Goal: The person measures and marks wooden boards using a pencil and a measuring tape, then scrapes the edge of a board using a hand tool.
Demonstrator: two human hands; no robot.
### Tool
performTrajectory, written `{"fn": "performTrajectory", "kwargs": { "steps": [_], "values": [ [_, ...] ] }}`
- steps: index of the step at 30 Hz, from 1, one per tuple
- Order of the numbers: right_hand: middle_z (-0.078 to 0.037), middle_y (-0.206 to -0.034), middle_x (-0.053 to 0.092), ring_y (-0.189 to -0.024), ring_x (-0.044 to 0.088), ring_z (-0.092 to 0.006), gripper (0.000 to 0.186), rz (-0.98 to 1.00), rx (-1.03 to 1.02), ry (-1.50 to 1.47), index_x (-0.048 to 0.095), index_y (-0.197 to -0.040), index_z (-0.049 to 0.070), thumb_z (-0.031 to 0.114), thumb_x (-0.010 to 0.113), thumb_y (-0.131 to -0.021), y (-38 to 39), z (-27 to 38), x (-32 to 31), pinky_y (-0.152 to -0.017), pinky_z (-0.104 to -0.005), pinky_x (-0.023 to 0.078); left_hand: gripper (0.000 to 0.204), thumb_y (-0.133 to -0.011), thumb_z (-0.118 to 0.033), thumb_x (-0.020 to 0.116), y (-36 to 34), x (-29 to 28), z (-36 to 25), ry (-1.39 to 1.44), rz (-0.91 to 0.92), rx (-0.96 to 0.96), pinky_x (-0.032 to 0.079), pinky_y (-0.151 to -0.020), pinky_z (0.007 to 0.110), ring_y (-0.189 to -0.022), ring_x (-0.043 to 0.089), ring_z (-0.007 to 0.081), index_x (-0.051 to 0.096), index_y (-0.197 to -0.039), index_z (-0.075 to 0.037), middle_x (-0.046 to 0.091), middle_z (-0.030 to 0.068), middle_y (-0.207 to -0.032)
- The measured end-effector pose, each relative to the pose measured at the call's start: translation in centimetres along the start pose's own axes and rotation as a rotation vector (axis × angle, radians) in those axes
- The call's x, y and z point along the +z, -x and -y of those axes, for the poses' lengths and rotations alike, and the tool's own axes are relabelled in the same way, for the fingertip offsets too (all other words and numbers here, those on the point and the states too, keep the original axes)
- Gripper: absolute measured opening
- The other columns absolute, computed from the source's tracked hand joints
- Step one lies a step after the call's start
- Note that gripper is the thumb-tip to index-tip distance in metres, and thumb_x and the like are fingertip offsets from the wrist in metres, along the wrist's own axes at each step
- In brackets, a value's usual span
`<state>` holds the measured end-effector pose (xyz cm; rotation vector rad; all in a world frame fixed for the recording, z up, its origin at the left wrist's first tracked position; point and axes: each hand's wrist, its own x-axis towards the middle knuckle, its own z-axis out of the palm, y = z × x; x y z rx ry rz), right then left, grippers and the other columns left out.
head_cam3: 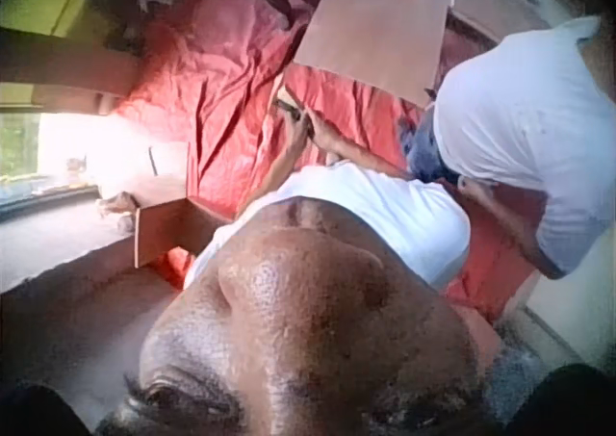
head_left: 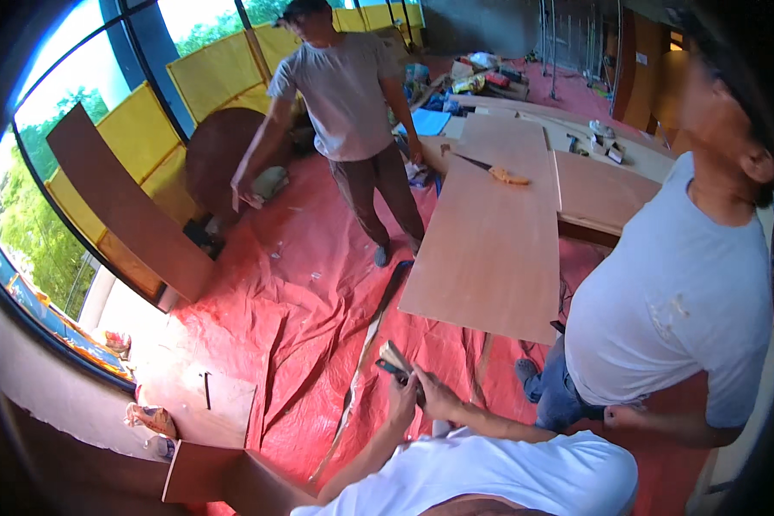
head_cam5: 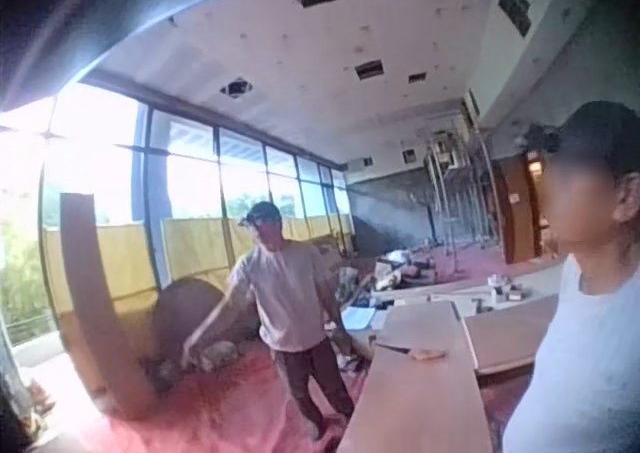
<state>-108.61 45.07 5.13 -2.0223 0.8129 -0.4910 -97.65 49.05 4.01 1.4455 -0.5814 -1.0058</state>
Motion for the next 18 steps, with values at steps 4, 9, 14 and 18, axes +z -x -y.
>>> {"fn": "performTrajectory", "kwargs": {
  "steps": [4, 9, 14, 18],
  "values": [
    [-0.021, -0.112, 0.052, -0.099, 0.056, -0.0342, 0.064, -0.286, -0.062, -0.087, 0.026, -0.136, 0.003, 0.004, 0.057, -0.080, -4.7, 1.3, -4.3, -0.082, -0.0421, 0.048, 0.029, -0.090, -0.017, 0.052, -6.1, 3.0, -1.5, -0.009, 0.273, 0.032, 0.046, -0.079, 0.031, -0.092, 0.055, 0.0188, 0.048, -0.113, 0.001, 0.057, 0.0102, -0.099],
    [-0.012, -0.095, 0.058, -0.084, 0.058, -0.0216, 0.035, -0.602, 0.468, -0.169, 0.049, -0.106, 0.002, 0.021, 0.062, -0.079, -9.5, -1.6, -7.2, -0.068, -0.0343, 0.048, 0.036, -0.093, -0.017, 0.052, -14.3, 6.6, -5.2, -0.285, 0.833, -0.047, 0.042, -0.089, 0.029, -0.101, 0.051, 0.0168, 0.044, -0.121, 0.003, 0.055, 0.0083, -0.103],
    [-0.002, -0.074, 0.054, -0.060, 0.052, -0.0096, 0.019, -1.265, 0.459, -0.621, 0.052, -0.096, 0.003, 0.020, 0.055, -0.090, -10.7, -9.8, -5.3, -0.049, -0.0257, 0.043, 0.041, -0.093, -0.020, 0.054, -22.0, 12.4, -8.3, -0.488, 1.368, 0.167, 0.045, -0.088, 0.030, -0.107, 0.055, 0.0179, 0.047, -0.125, 0.005, 0.058, 0.0150, -0.118],
    [-0.001, -0.069, 0.050, -0.052, 0.049, -0.0109, 0.031, -1.685, 0.604, -0.924, 0.049, -0.094, 0.006, 0.037, 0.050, -0.093, -10.2, -8.0, -2.6, -0.043, -0.0277, 0.042, 0.034, -0.092, -0.023, 0.055, -28.3, 17.1, -7.4, -0.662, 1.458, 0.393, 0.050, -0.081, 0.033, -0.096, 0.062, 0.0228, 0.057, -0.115, 0.001, 0.063, 0.0186, -0.108]
  ]
}}
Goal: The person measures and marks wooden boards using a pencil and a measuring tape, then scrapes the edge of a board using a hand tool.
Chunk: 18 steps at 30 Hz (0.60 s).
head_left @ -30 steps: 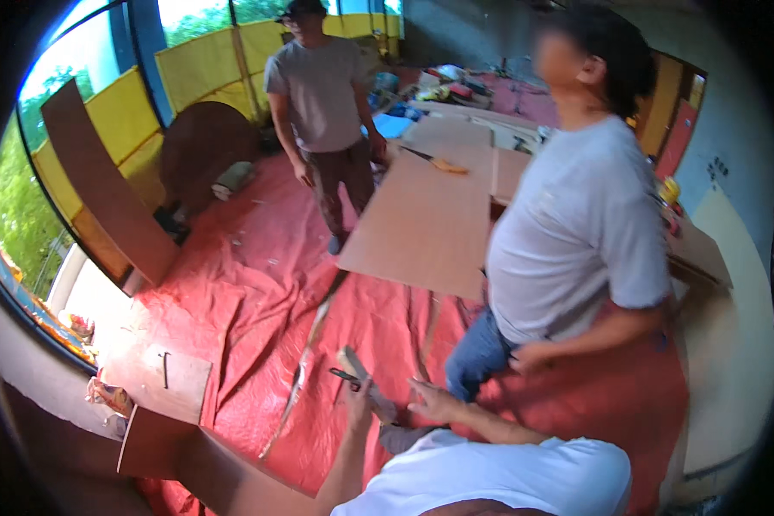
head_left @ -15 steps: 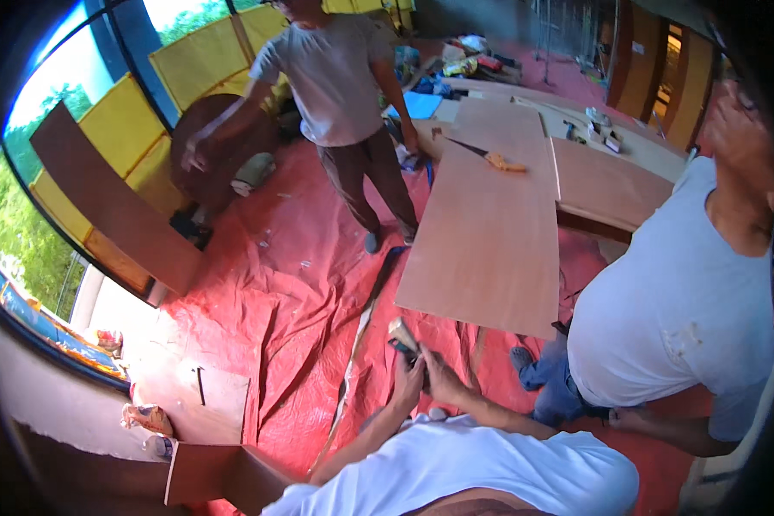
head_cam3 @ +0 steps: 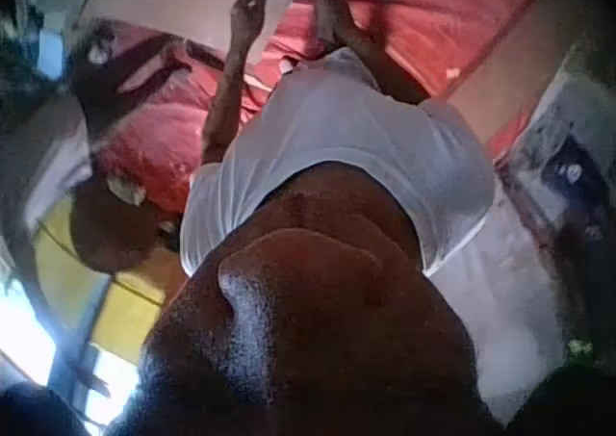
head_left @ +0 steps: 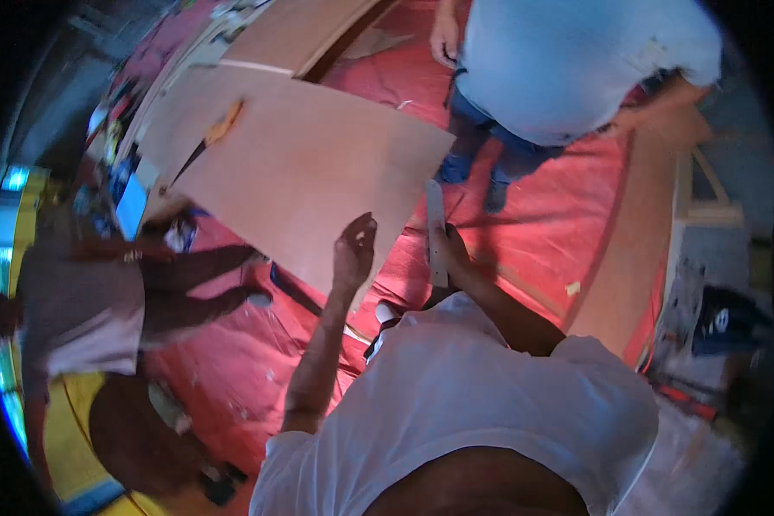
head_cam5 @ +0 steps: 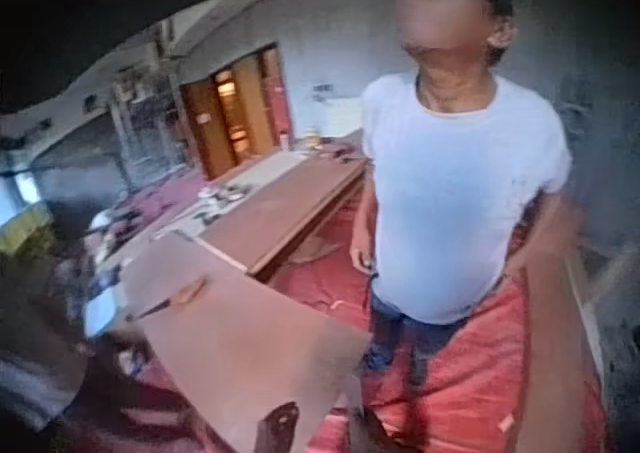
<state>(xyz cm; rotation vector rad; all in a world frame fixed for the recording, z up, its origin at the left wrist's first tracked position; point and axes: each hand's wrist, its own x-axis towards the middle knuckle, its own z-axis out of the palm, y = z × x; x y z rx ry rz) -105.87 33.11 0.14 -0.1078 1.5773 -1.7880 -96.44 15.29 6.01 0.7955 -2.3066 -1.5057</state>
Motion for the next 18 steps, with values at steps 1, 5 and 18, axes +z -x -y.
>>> {"fn": "performTrajectory", "kwargs": {
  "steps": [1, 5, 18],
  "values": [
    [-0.002, -0.070, 0.050, -0.052, 0.049, -0.0117, 0.032, -0.092, -0.009, -0.083, 0.048, -0.094, 0.006, 0.038, 0.050, -0.093, 1.0, -0.6, 0.4, -0.044, -0.0281, 0.043, 0.031, -0.092, -0.023, 0.053, -1.5, -0.7, 1.6, -0.092, 0.015, 0.082, 0.050, -0.079, 0.035, -0.092, 0.063, 0.0282, 0.059, -0.110, 0.002, 0.063, 0.0207, -0.104],
    [-0.003, -0.075, 0.051, -0.059, 0.052, -0.0133, 0.034, -0.268, -0.081, -0.183, 0.048, -0.097, 0.007, 0.040, 0.050, -0.092, 1.6, -7.0, 0.0, -0.051, -0.0295, 0.046, 0.026, -0.090, -0.018, 0.053, -9.0, -0.9, 2.0, -0.345, 0.120, 0.621, 0.049, -0.081, 0.039, -0.093, 0.061, 0.0359, 0.059, -0.105, 0.002, 0.063, 0.0209, -0.101],
    [-0.007, -0.093, 0.054, -0.081, 0.051, -0.0148, 0.036, -0.762, -0.356, -0.035, 0.048, -0.113, 0.001, 0.032, 0.047, -0.095, -8.1, -6.0, 5.8, -0.071, -0.0301, 0.044, 0.030, -0.088, -0.026, 0.047, -28.7, 12.3, 5.3, -0.979, 0.334, 1.120, 0.043, -0.090, 0.046, -0.101, 0.056, 0.0301, 0.058, -0.107, -0.005, 0.057, 0.0153, -0.115]
  ]
}}
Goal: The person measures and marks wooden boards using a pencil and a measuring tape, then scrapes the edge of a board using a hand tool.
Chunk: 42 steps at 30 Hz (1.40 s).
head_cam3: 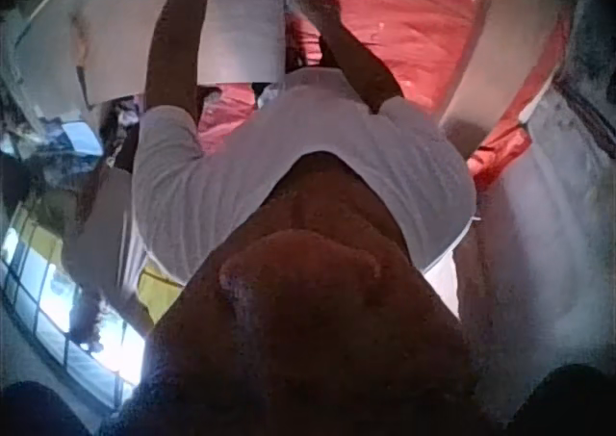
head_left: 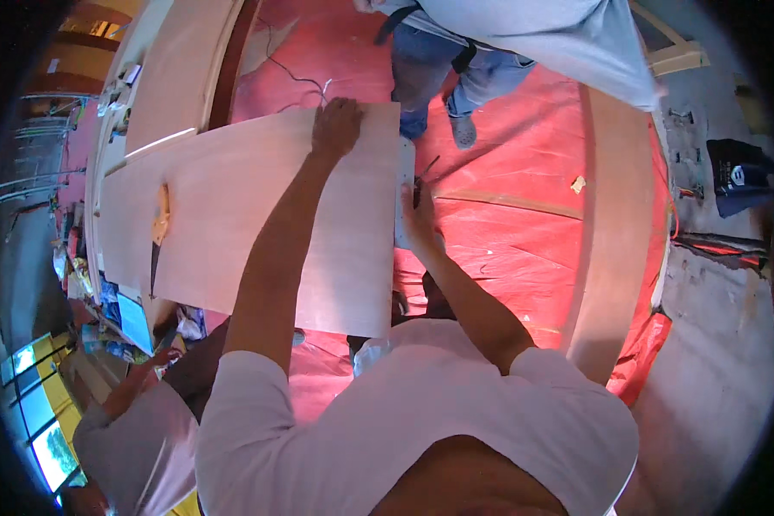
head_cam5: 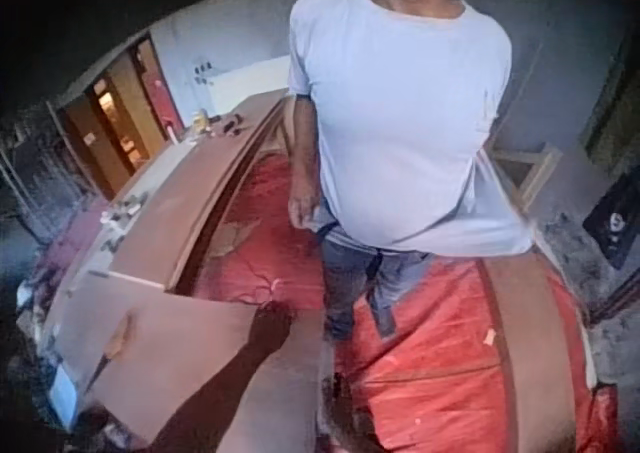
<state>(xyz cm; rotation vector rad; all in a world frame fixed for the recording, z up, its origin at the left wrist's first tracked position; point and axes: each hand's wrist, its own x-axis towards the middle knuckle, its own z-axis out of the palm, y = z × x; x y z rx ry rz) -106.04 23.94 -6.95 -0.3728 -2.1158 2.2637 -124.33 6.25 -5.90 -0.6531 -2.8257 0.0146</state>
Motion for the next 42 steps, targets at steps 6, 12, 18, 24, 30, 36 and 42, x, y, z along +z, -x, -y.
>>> {"fn": "performTrajectory", "kwargs": {
  "steps": [6, 12, 18, 24, 30, 36, 42],
  "values": [
    [-0.011, -0.094, 0.057, -0.082, 0.052, -0.0169, 0.038, -0.161, -0.103, 0.173, 0.050, -0.112, 0.001, 0.034, 0.048, -0.094, -4.7, -2.8, 0.3, -0.074, -0.0319, 0.043, 0.045, -0.093, -0.037, 0.032, -4.3, 1.1, -0.4, 0.052, 0.334, -0.056, 0.043, -0.086, 0.047, -0.090, 0.062, 0.0327, 0.063, -0.102, -0.006, 0.064, 0.0168, -0.101],
    [-0.003, -0.075, 0.052, -0.065, 0.044, -0.0118, 0.033, -0.228, -0.292, 0.312, 0.055, -0.094, 0.000, 0.033, 0.051, -0.092, -15.0, 0.0, -0.1, -0.058, -0.0286, 0.039, 0.051, -0.093, -0.040, 0.030, -4.1, 1.8, -1.3, 0.266, 0.113, -0.138, 0.043, -0.082, 0.049, -0.084, 0.063, 0.0358, 0.067, -0.085, -0.005, 0.066, 0.0182, -0.087],
    [-0.002, -0.069, 0.049, -0.065, 0.043, -0.0113, 0.029, -0.226, -0.134, 0.105, 0.055, -0.085, 0.003, 0.032, 0.054, -0.091, -18.8, -1.1, 1.3, -0.058, -0.0287, 0.038, 0.048, -0.090, -0.043, 0.041, -3.1, -1.7, -0.9, 0.238, 0.075, -0.106, 0.046, -0.069, 0.047, -0.070, 0.063, 0.0342, 0.065, -0.072, -0.006, 0.064, 0.0168, -0.072],
    [-0.007, -0.068, 0.050, -0.065, 0.044, -0.0145, 0.033, -0.209, -0.204, 0.159, 0.054, -0.087, 0.001, 0.034, 0.055, -0.089, -20.5, -1.9, 1.0, -0.059, -0.0317, 0.039, 0.046, -0.089, -0.045, 0.045, -3.2, 2.8, 0.0, 0.172, -0.199, -0.093, 0.046, -0.065, 0.046, -0.060, 0.062, 0.0336, 0.064, -0.069, -0.007, 0.063, 0.0158, -0.065],
    [-0.006, -0.068, 0.049, -0.064, 0.043, -0.0142, 0.028, -0.153, -0.091, 0.174, 0.052, -0.085, -0.001, 0.027, 0.054, -0.090, -12.4, -0.2, 2.5, -0.057, -0.0326, 0.038, 0.048, -0.090, -0.045, 0.043, -2.3, 4.4, 1.1, 0.188, -0.194, -0.140, 0.047, -0.066, 0.045, -0.061, 0.062, 0.0331, 0.064, -0.068, -0.007, 0.063, 0.0157, -0.065],
    [-0.004, -0.072, 0.051, -0.067, 0.044, -0.0132, 0.023, -0.214, -0.143, 0.147, 0.054, -0.089, 0.000, 0.022, 0.051, -0.092, -15.3, 0.0, 1.1, -0.060, -0.0315, 0.039, 0.050, -0.091, -0.045, 0.040, -3.5, 1.8, -1.0, 0.235, 0.031, -0.190, 0.046, -0.069, 0.046, -0.070, 0.063, 0.0342, 0.064, -0.073, -0.005, 0.064, 0.0172, -0.071],
    [-0.005, -0.074, 0.054, -0.067, 0.046, -0.0126, 0.032, -0.150, -0.204, 0.134, 0.056, -0.093, -0.001, 0.031, 0.052, -0.091, -19.6, 1.1, 2.3, -0.061, -0.0299, 0.040, 0.054, -0.092, -0.045, 0.038, -3.3, 3.2, 0.4, 0.203, -0.081, -0.133, 0.045, -0.070, 0.047, -0.070, 0.063, 0.0344, 0.066, -0.072, -0.004, 0.064, 0.0184, -0.072]
  ]
}}
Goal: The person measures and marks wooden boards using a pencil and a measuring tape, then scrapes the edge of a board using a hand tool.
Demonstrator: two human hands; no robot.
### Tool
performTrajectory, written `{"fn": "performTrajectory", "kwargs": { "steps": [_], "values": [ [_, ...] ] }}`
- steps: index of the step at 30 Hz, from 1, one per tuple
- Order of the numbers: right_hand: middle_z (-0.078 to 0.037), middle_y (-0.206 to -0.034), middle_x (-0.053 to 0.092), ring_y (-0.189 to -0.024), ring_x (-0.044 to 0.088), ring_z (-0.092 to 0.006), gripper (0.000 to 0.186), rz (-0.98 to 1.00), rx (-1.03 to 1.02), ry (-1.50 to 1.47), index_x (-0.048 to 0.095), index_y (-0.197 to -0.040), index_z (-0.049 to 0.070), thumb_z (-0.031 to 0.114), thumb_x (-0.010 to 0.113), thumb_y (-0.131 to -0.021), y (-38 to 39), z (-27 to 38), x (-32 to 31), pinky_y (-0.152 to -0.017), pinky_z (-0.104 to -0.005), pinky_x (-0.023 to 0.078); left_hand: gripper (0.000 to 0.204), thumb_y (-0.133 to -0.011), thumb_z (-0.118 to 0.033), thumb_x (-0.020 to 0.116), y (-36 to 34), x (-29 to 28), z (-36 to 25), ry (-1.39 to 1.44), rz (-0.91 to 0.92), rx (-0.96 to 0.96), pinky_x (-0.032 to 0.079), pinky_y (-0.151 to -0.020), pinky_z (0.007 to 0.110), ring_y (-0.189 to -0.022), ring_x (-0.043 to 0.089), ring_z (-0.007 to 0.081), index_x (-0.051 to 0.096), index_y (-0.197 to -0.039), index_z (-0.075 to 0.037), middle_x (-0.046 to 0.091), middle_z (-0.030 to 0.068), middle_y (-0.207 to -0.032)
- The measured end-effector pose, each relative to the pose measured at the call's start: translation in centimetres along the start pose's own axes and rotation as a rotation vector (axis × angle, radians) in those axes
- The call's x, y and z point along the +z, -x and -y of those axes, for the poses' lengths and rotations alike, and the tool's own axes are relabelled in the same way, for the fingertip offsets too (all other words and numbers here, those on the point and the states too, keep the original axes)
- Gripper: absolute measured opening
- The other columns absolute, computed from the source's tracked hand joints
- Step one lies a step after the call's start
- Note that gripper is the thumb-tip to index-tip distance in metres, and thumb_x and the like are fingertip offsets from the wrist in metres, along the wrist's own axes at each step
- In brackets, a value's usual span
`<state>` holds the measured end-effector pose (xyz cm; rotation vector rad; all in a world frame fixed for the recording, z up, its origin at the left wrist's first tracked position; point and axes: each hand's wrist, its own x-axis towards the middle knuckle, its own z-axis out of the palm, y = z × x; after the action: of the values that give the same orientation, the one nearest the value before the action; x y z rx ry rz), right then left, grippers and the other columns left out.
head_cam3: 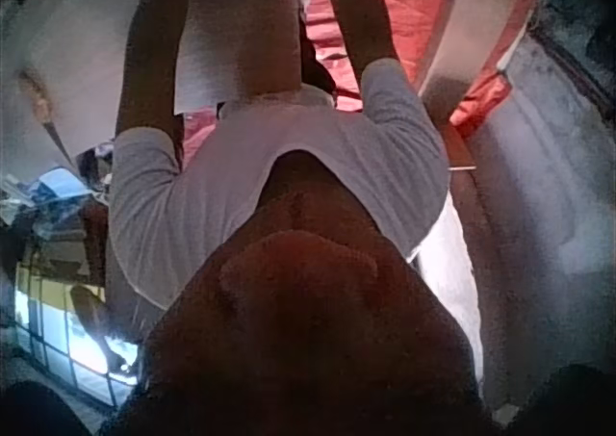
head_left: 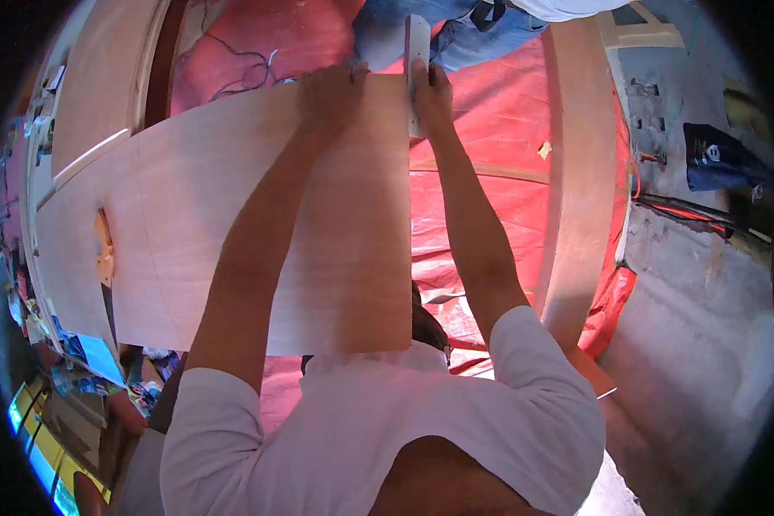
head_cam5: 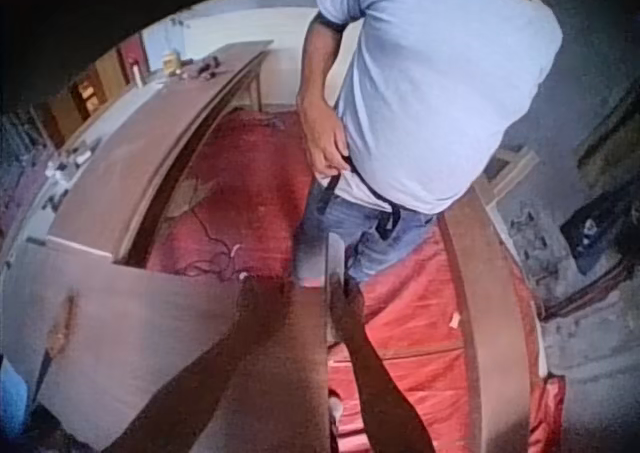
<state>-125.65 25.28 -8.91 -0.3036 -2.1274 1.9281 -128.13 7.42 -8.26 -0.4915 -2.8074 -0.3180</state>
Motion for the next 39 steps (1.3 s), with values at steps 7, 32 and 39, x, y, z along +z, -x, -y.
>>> {"fn": "performTrajectory", "kwargs": {
  "steps": [7, 32, 39],
  "values": [
    [-0.006, -0.079, 0.056, -0.069, 0.048, -0.0126, 0.045, 0.024, 0.176, 0.062, 0.058, -0.095, -0.003, 0.041, 0.052, -0.090, -2.4, -0.4, 0.3, -0.062, -0.0287, 0.041, 0.048, -0.091, -0.042, 0.042, -0.6, -1.8, -0.4, 0.153, 0.108, -0.099, 0.046, -0.066, 0.047, -0.066, 0.063, 0.0336, 0.067, -0.071, -0.005, 0.063, 0.0165, -0.066],
    [-0.007, -0.081, 0.055, -0.070, 0.052, -0.0145, 0.031, -0.030, 0.073, 0.301, 0.048, -0.108, -0.001, 0.024, 0.051, -0.090, 1.6, 1.1, -0.5, -0.060, -0.0312, 0.044, 0.045, -0.090, -0.042, 0.043, 0.0, -1.2, -1.1, 0.065, 0.069, -0.124, 0.044, -0.069, 0.047, -0.067, 0.063, 0.0315, 0.067, -0.076, -0.007, 0.065, 0.0137, -0.070],
    [-0.004, -0.082, 0.055, -0.071, 0.050, -0.0112, 0.040, -0.001, 0.118, 0.064, 0.052, -0.107, -0.003, 0.034, 0.050, -0.092, 2.2, 0.6, -0.8, -0.062, -0.0288, 0.042, 0.046, -0.090, -0.043, 0.043, 0.2, -2.0, -2.1, -0.003, 0.013, -0.065, 0.045, -0.066, 0.046, -0.064, 0.062, 0.0306, 0.063, -0.067, -0.008, 0.063, 0.0115, -0.066]
  ]
}}
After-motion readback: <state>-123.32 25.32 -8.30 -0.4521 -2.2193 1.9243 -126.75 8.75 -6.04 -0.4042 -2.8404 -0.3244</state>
